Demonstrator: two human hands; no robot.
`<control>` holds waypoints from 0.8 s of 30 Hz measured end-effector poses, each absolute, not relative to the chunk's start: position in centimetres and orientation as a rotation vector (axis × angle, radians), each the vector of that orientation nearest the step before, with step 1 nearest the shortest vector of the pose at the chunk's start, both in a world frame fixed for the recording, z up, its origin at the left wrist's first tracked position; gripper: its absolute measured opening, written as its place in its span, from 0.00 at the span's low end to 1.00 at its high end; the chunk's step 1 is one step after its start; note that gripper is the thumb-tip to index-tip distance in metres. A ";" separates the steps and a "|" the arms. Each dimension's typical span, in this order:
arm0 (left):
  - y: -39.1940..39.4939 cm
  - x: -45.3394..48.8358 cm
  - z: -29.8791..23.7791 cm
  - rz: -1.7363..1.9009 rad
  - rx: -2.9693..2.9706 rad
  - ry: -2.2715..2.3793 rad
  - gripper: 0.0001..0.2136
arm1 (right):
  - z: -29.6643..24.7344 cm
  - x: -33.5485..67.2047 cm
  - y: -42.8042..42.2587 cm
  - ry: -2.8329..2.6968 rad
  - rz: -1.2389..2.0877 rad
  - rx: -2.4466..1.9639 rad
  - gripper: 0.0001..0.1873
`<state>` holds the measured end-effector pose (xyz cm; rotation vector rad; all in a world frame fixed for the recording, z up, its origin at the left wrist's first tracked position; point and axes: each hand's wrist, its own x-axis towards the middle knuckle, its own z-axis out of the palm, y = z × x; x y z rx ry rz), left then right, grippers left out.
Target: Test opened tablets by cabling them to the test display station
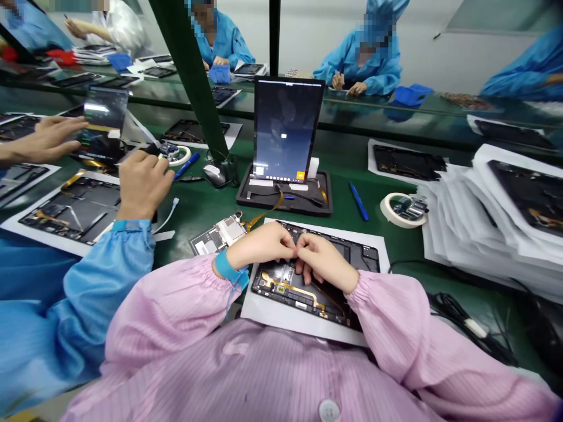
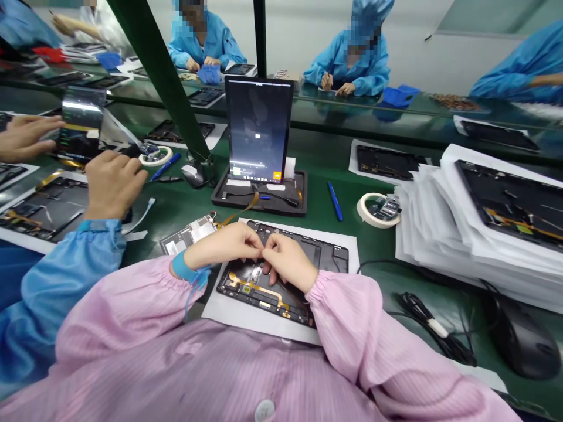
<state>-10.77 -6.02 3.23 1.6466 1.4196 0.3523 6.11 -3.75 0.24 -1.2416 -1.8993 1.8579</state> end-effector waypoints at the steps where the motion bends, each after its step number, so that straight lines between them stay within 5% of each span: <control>1: -6.1 -10.8 3.3 0.357 1.619 1.416 0.10 | 0.2 6.1 -3.7 -1.872 1.879 -1.243 0.03; 24: -6.0 -10.5 3.4 0.485 1.701 1.498 0.09 | 0.2 6.5 -3.3 -1.812 1.988 -1.299 0.06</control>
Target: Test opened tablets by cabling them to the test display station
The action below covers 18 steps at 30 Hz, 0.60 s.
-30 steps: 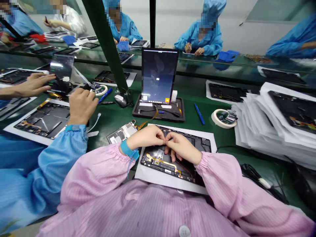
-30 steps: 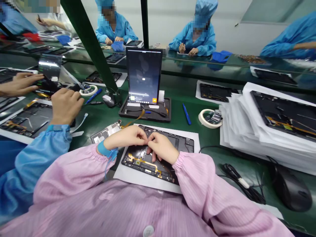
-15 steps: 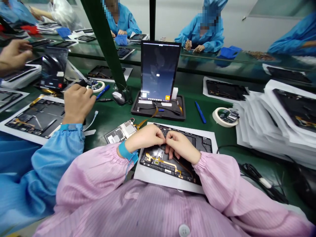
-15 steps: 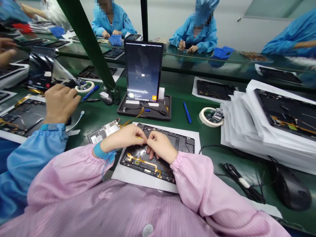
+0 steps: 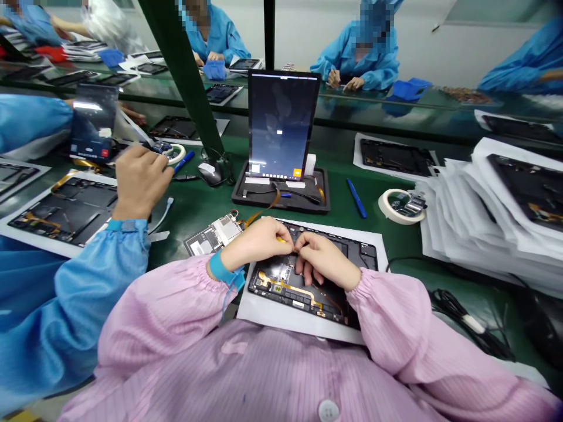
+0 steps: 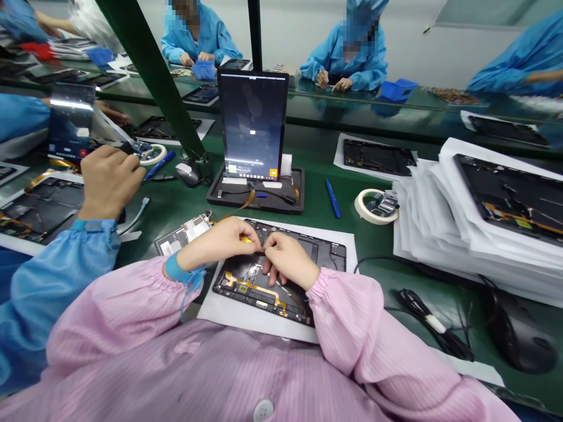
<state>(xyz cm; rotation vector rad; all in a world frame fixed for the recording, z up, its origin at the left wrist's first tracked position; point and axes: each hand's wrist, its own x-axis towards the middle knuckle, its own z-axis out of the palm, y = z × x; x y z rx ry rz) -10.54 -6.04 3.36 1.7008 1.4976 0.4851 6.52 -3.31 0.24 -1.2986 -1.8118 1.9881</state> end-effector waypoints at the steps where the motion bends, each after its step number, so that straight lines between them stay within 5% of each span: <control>1: -6.0 -10.6 3.3 0.507 1.691 1.497 0.09 | 0.3 6.7 -3.2 -1.801 2.028 -1.294 0.07; 18: -6.1 -10.2 3.0 0.433 1.731 1.610 0.09 | 0.4 7.1 -3.3 -1.866 2.020 -1.349 0.04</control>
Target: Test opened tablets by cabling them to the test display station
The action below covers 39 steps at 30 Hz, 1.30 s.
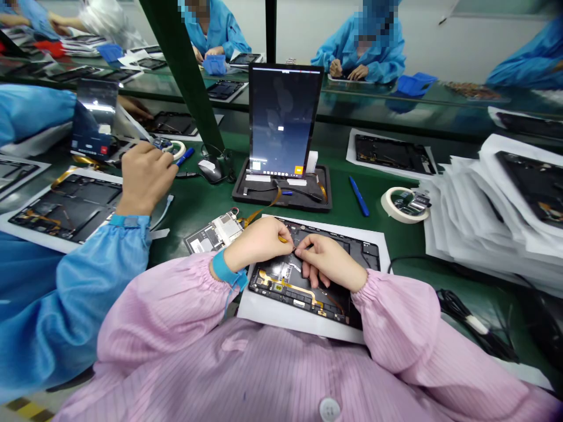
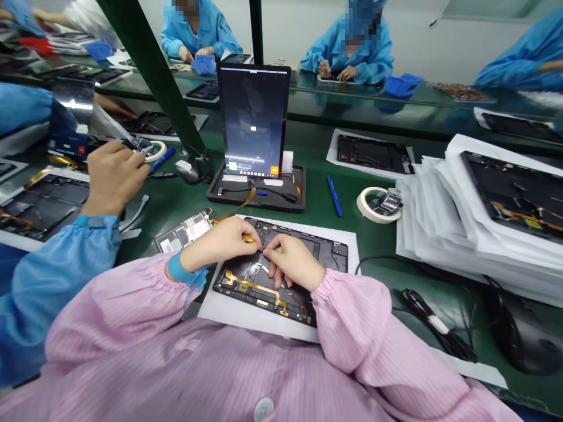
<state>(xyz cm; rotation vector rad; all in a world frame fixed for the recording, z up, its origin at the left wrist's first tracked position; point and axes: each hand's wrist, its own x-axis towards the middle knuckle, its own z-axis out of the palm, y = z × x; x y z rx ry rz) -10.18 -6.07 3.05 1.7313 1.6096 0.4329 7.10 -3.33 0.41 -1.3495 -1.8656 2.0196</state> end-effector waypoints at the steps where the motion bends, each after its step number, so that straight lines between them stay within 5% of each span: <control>1: -6.1 -10.2 3.1 0.433 1.730 1.608 0.09 | 0.4 7.1 -3.3 -1.868 2.018 -1.354 0.04; 34: -6.2 -9.8 2.3 0.454 1.788 1.574 0.08 | 0.3 6.8 -3.3 -1.931 1.992 -1.384 0.01; 36: -6.2 -9.5 2.2 0.473 1.810 1.593 0.07 | 1.9 7.3 -4.0 -2.078 1.766 -1.376 0.04; 39: -6.2 -9.2 2.1 0.476 1.842 1.564 0.07 | 6.3 10.6 -6.3 -2.151 0.933 -1.312 0.17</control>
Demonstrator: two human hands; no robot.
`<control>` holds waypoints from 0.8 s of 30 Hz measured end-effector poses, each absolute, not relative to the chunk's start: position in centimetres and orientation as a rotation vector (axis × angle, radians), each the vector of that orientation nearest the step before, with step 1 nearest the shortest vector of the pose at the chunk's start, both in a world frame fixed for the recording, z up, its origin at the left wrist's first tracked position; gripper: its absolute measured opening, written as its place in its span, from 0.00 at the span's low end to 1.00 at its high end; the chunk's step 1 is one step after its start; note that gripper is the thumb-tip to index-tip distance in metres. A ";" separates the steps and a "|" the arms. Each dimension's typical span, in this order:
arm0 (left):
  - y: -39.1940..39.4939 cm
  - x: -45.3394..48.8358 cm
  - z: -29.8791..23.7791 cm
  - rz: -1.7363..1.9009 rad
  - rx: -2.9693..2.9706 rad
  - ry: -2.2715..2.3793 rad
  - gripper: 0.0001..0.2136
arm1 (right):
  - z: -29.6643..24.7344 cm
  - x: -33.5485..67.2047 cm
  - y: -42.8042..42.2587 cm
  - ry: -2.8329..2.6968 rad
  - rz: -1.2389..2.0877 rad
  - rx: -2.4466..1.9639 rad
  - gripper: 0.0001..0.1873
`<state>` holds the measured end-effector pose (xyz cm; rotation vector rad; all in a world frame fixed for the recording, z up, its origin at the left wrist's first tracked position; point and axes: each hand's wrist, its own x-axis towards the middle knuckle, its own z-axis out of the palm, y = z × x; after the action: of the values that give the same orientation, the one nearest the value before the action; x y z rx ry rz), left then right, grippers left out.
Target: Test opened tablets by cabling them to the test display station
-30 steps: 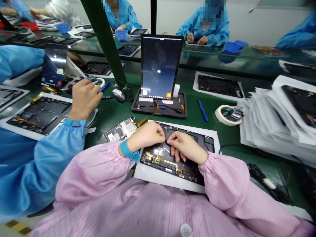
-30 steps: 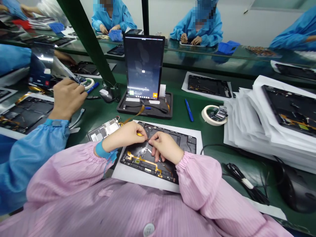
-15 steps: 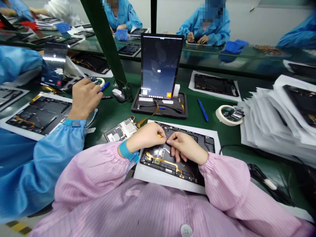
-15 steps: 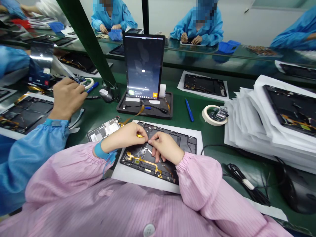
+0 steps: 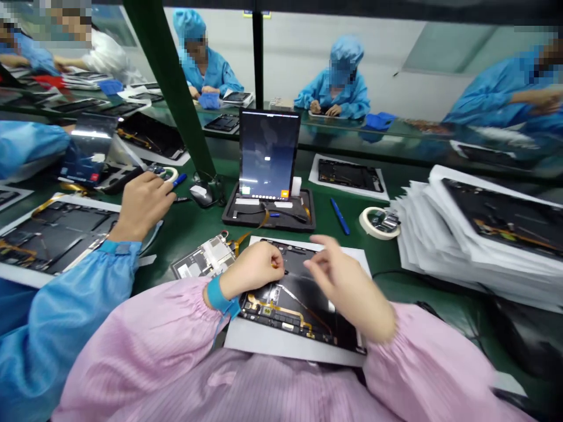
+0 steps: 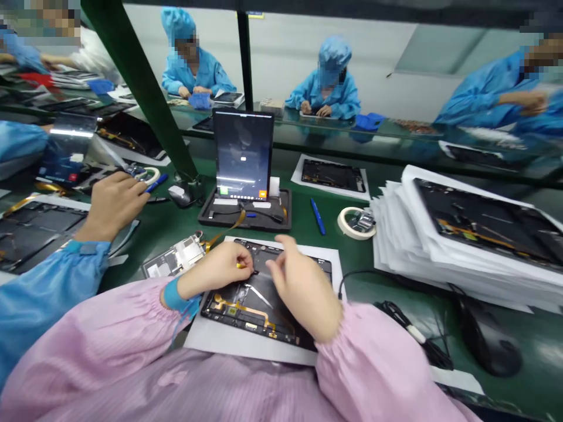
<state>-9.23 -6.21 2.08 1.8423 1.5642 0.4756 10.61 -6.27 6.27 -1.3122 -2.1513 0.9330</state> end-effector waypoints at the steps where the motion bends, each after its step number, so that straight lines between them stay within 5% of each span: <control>1: -6.3 -9.2 2.1 0.471 1.854 1.549 0.07 | 7.8 12.6 -7.1 -2.067 0.654 -1.291 0.20; 7: -6.2 -9.9 1.2 0.257 1.875 1.557 0.11 | 9.4 29.6 -8.4 -1.291 -0.249 -1.712 0.19; 15: -5.8 -9.9 0.3 0.143 1.831 1.529 0.11 | -0.6 40.3 -8.4 -1.362 0.084 -1.902 0.26; 24: -5.5 -10.0 -0.1 0.193 1.791 1.467 0.10 | 0.0 41.3 -9.6 -1.145 0.261 -1.896 0.22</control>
<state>-9.97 -5.51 -0.11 1.7910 1.4667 0.1929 41.26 -9.62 0.01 -1.8962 -1.1455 0.2609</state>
